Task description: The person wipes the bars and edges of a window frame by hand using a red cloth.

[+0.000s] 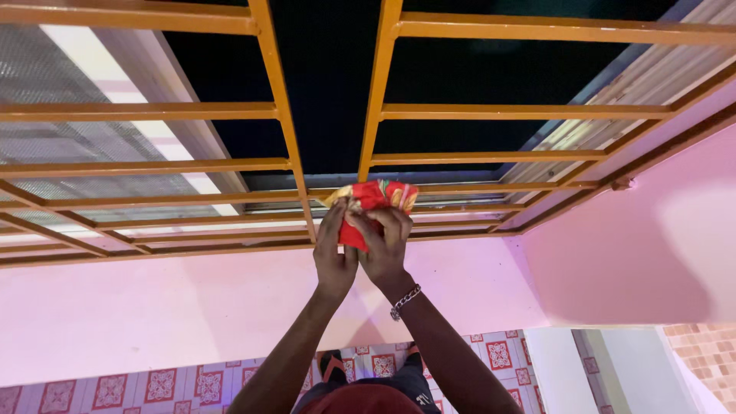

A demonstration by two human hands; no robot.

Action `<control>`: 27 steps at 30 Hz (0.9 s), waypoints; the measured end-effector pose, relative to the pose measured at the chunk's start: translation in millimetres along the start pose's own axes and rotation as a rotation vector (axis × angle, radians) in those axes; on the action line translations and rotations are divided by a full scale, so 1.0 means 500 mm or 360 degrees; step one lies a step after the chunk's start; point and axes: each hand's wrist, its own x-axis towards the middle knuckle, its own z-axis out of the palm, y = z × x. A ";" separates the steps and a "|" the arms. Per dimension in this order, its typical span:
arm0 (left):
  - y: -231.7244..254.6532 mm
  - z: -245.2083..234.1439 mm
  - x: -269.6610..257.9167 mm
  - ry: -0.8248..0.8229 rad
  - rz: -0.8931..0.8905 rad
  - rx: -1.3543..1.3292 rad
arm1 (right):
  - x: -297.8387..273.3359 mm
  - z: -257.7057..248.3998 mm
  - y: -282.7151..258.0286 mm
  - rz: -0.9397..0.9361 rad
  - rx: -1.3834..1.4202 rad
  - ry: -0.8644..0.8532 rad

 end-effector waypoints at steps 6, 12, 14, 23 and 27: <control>-0.170 0.087 -0.137 -0.0199 -0.0723 -0.0062 | -0.155 0.105 0.101 0.0160 -0.0171 -0.0595; -0.264 0.069 -0.158 -0.0419 -0.0455 0.0054 | -0.160 0.112 0.055 0.0389 0.0005 -0.0609; -0.197 0.055 -0.119 -0.0322 -0.0542 -0.0132 | -0.101 0.078 0.024 0.0349 0.0071 -0.0477; 0.167 -0.139 0.157 -0.0412 -0.0221 -0.0310 | 0.189 -0.172 -0.154 -0.0135 0.0212 0.0023; 0.199 -0.114 0.249 -0.0173 0.0429 -0.0090 | 0.234 -0.168 -0.137 -0.0111 -0.0017 0.0244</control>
